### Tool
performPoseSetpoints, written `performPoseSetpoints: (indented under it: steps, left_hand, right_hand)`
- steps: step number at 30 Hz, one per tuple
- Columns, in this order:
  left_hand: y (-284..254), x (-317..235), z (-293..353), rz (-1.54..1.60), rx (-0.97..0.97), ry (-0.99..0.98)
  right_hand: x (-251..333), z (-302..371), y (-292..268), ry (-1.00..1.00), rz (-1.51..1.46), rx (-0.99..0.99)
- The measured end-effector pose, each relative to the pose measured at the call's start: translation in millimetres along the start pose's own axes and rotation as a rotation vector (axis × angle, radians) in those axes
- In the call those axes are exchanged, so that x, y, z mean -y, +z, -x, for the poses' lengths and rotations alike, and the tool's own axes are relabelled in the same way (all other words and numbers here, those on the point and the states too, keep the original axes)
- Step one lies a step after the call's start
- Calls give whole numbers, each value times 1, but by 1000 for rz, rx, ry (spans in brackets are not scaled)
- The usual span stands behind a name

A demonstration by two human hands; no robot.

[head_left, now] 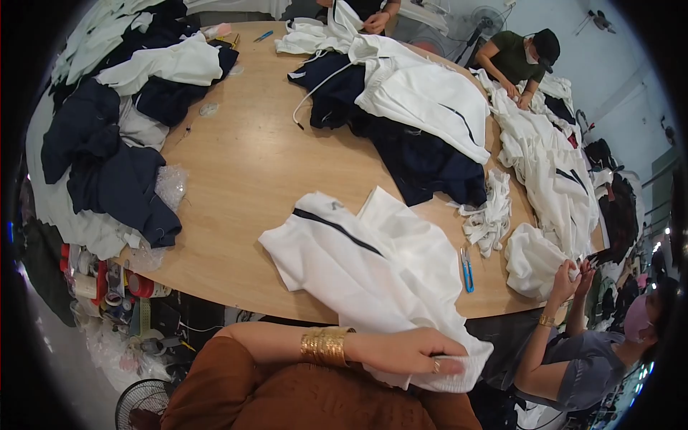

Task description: Inspecting and trimming loose threads from white athletic shorts on a factory floor using thread nippers.

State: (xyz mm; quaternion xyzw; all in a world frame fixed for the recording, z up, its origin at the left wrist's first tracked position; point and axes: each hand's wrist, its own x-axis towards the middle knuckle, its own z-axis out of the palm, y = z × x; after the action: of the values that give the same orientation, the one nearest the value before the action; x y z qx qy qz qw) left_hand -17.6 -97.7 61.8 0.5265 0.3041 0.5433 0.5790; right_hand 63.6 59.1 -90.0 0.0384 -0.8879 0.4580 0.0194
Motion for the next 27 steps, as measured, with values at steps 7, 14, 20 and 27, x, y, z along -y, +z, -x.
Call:
performPoseSetpoints:
  steps: [7, 14, 20, 27]
  left_hand:
    - [-98, -25, 86, 693, -731, 197]
    - [-81, -9, 120, -124, -1289, -57]
    - [-36, 19, 38, -525, -982, 99]
    - [-136, -40, 76, -1221, -1449, 373]
  right_hand:
    - [60, -86, 20, -5, 217, -144]
    - [113, -107, -59, 531, -1331, -563]
    - [171, -120, -28, -173, 52, -936]
    - [213, -60, -99, -885, -1079, -444]
